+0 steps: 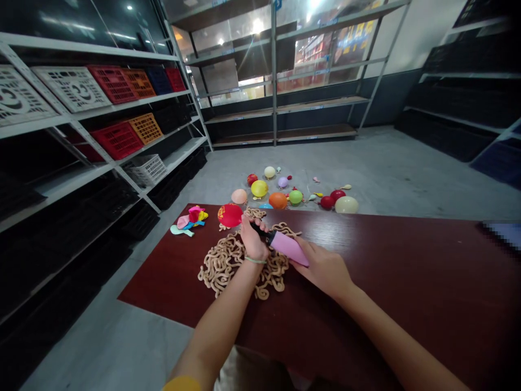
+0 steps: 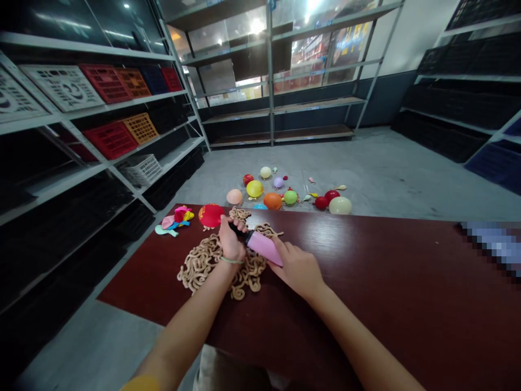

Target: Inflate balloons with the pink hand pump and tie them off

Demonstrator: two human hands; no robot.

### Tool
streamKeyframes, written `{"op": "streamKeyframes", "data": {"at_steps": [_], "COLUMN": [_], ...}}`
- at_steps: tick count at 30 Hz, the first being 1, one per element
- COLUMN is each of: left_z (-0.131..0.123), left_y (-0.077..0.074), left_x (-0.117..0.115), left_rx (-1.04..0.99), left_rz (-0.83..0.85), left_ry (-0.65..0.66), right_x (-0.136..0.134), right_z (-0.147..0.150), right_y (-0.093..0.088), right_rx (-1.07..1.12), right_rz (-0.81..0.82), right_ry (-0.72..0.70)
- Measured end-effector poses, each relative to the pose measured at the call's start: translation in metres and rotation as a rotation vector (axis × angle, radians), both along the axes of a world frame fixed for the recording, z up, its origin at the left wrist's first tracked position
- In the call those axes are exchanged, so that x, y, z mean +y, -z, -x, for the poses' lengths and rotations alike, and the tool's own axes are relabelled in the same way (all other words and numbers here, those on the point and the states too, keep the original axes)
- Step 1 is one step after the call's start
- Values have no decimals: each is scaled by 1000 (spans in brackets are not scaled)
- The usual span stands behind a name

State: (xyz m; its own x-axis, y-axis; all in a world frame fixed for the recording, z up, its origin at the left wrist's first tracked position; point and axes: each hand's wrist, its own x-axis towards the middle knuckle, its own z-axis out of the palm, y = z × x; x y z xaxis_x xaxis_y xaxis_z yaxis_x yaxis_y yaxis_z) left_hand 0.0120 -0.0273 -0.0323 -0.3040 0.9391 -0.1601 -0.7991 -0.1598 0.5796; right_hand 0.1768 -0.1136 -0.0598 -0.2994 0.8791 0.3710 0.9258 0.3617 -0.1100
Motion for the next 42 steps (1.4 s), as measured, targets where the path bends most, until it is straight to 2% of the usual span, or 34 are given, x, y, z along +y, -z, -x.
{"op": "streamKeyframes", "data": {"at_steps": [3, 6, 9, 11, 14, 19, 22, 25, 28, 32, 34, 38, 42], "left_z": [15, 38, 62, 71, 62, 9, -10, -6, 12, 39, 49, 47, 17], "left_y": [-5, -11, -14, -15, -14, -3, 4, 4, -3, -12, -14, -14, -8], "left_x": [10, 20, 27, 28, 23, 5, 0, 3, 11, 20, 21, 16, 6], "left_rx": [4, 7, 8, 7, 8, 57, 89, 96, 106, 107, 103, 97, 105], "left_rz": [13, 11, 18, 15, 9, -21, 8, 23, -7, 3, 6, 5, -15], "left_ry": [-51, -138, -242, -283, -280, -107, -37, -31, -77, -203, -244, -288, -225], "right_x": [5, 13, 20, 21, 18, 7, 5, 10, 19, 27, 28, 24, 14], "right_z": [-10, -37, -60, -65, -54, -21, -12, -16, -35, -66, -72, -51, -19], "right_y": [1, 4, 8, 10, 9, 6, 7, 9, 9, 8, 9, 8, 5], "right_rx": [11, 11, -24, -58, -92, -7, 43, 15, -68, -159, -155, -85, -31], "right_rz": [-12, -44, -102, -156, -217, -172, -120, -117, -159, -229, -224, -155, -148], "right_ry": [-73, -154, -162, -151, -125, -69, -59, -102, -112, -32, 45, 127, 124]}}
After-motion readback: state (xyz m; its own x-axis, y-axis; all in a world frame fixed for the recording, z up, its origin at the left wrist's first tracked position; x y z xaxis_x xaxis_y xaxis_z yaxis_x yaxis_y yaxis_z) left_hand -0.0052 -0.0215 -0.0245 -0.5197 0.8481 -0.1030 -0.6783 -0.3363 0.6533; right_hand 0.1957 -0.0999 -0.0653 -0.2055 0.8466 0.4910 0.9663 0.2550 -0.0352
